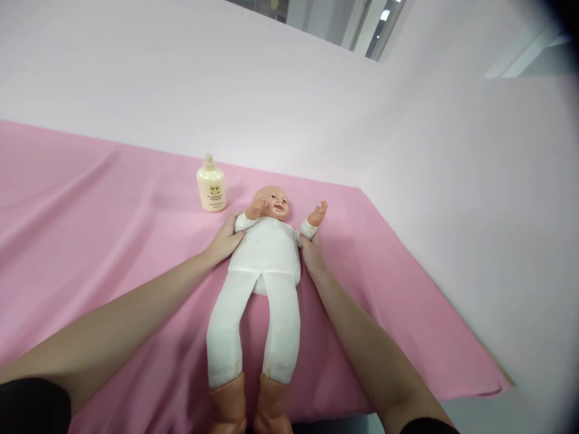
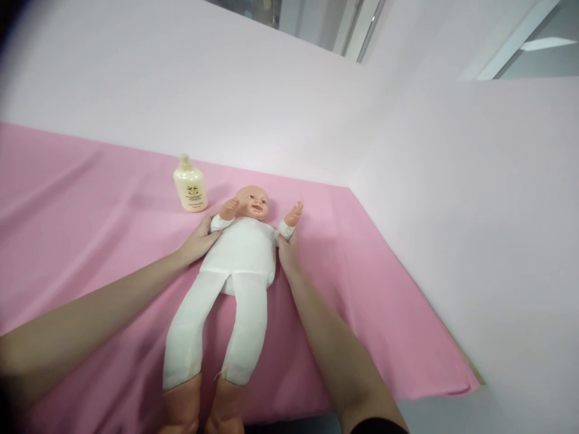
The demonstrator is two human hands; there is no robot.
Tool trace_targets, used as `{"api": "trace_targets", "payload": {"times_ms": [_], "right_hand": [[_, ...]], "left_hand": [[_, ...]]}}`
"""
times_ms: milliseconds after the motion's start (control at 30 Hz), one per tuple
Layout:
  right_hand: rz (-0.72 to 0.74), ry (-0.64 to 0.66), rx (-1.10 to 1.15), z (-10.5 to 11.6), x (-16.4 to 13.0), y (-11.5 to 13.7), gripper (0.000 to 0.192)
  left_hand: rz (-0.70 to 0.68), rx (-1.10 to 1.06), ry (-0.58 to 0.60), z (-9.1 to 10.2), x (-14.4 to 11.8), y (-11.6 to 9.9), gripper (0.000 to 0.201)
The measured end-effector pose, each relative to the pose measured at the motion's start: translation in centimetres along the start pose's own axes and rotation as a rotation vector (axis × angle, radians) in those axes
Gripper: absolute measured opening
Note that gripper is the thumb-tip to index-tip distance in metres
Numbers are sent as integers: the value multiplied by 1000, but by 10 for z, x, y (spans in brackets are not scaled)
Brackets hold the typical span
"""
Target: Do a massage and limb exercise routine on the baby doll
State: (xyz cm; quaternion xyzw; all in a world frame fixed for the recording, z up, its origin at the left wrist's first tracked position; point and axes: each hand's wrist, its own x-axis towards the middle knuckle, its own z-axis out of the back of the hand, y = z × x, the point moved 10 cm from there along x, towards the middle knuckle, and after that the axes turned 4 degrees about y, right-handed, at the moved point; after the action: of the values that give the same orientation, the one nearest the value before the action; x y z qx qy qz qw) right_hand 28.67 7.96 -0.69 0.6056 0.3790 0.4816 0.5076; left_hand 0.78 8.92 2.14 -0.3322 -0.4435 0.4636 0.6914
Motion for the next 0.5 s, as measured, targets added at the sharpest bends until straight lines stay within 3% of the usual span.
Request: {"api": "trace_targets", "payload": {"times_ms": [500], "right_hand": [[14,-3,-7,2,1,0,38]], "left_hand": [[1,0,-12,1,0,2,52]]}}
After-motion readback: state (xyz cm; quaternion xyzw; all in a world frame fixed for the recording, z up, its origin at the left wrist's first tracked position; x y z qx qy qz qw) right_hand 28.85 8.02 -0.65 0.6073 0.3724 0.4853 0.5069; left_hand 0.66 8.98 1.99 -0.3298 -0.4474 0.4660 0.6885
